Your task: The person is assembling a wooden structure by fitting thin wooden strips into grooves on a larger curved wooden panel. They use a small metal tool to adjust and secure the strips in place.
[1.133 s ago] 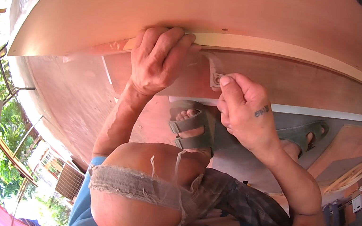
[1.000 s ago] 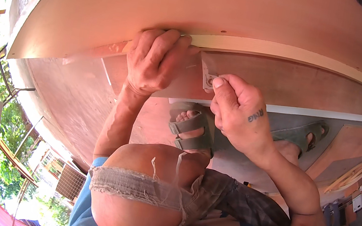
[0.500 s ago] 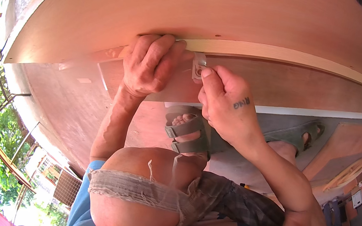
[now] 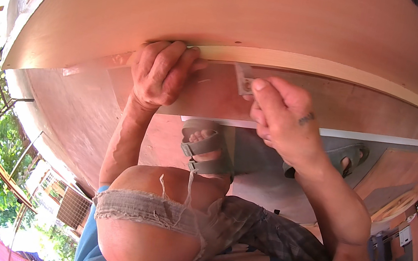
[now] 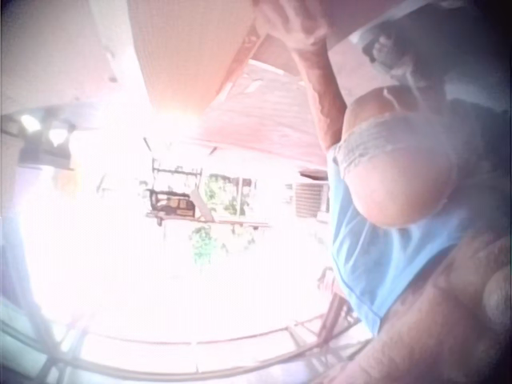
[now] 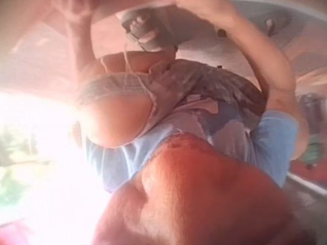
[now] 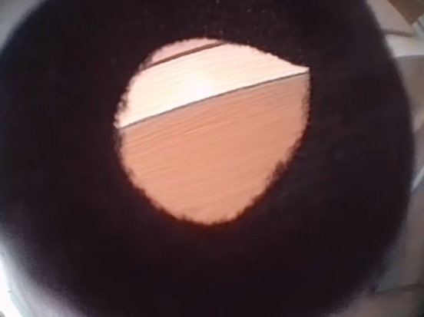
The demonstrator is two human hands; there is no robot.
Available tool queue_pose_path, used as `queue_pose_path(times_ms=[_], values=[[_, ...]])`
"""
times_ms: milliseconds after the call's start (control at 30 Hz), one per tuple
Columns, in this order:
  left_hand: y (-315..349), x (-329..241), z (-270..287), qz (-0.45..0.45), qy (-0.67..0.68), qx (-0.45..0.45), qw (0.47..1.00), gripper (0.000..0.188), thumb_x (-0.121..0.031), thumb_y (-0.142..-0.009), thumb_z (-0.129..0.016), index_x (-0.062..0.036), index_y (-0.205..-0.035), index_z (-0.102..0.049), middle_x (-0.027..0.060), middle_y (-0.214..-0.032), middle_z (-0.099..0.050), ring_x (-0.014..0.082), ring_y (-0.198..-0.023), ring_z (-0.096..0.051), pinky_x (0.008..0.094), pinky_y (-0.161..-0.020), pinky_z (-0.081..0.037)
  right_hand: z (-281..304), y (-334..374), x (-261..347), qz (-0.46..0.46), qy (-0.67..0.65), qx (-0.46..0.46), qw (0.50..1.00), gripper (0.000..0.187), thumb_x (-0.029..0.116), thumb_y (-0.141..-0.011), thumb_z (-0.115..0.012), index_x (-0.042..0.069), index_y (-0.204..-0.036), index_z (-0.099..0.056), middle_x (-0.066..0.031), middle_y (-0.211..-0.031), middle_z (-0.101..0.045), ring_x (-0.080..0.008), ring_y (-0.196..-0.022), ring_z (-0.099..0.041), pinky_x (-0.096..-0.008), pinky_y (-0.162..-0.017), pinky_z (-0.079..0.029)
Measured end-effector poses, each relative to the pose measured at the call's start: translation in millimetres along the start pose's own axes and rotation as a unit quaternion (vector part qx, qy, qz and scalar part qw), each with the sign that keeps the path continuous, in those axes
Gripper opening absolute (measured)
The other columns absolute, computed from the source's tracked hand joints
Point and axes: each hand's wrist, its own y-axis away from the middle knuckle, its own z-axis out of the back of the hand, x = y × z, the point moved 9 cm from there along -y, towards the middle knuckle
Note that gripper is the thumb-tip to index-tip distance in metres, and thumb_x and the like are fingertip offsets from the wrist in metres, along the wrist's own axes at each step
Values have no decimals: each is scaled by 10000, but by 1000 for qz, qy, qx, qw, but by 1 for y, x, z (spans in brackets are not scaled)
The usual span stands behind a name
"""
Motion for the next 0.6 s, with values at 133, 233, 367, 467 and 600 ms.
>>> queue_pose_path(times_ms=[133,233,367,467,600], values=[[6,2,0,15,-5,39,999,265,-178,-813,-880,-69,-1023,-761,60,-1042,-681,266,-888,-658,396,-740,-563,39,15,8,-41,-10,-25,999,315,317,-1103,-556,46,-948,-601,44,-659,-457,-26,-516,-375,-234,-436,-292],[1,-1,4,-3,8,14,1000,262,-150,-771,-896,-39,-963,-755,55,-990,-664,237,-811,-647,374,-656,-533,46,16,6,-49,-32,-23,998,305,342,-1100,-574,65,-977,-605,56,-647,-432,-13,-485,-339,-216,-408,-254],[-1,-1,2,-8,9,7,1000,278,-133,-757,-901,-34,-969,-752,64,-986,-668,248,-813,-651,376,-655,-536,76,30,4,-47,-24,-66,996,303,348,-1098,-575,70,-981,-607,62,-638,-423,-8,-458,-334,-211,-384,-247],[0,0,3,1,13,-4,1000,282,-142,-746,-899,-45,-966,-752,65,-977,-669,246,-806,-652,372,-656,-541,95,38,5,-45,2,-82,996,303,349,-1096,-577,71,-981,-607,65,-631,-416,-7,-439,-328,-209,-365,-245],[-2,3,2,-2,11,-23,1000,293,-169,-735,-895,-62,-966,-750,56,-959,-667,238,-806,-652,364,-657,-543,83,50,-5,-64,5,-79,995,314,343,-1104,-557,65,-965,-598,55,-630,-434,-24,-467,-362,-220,-394,-280]])
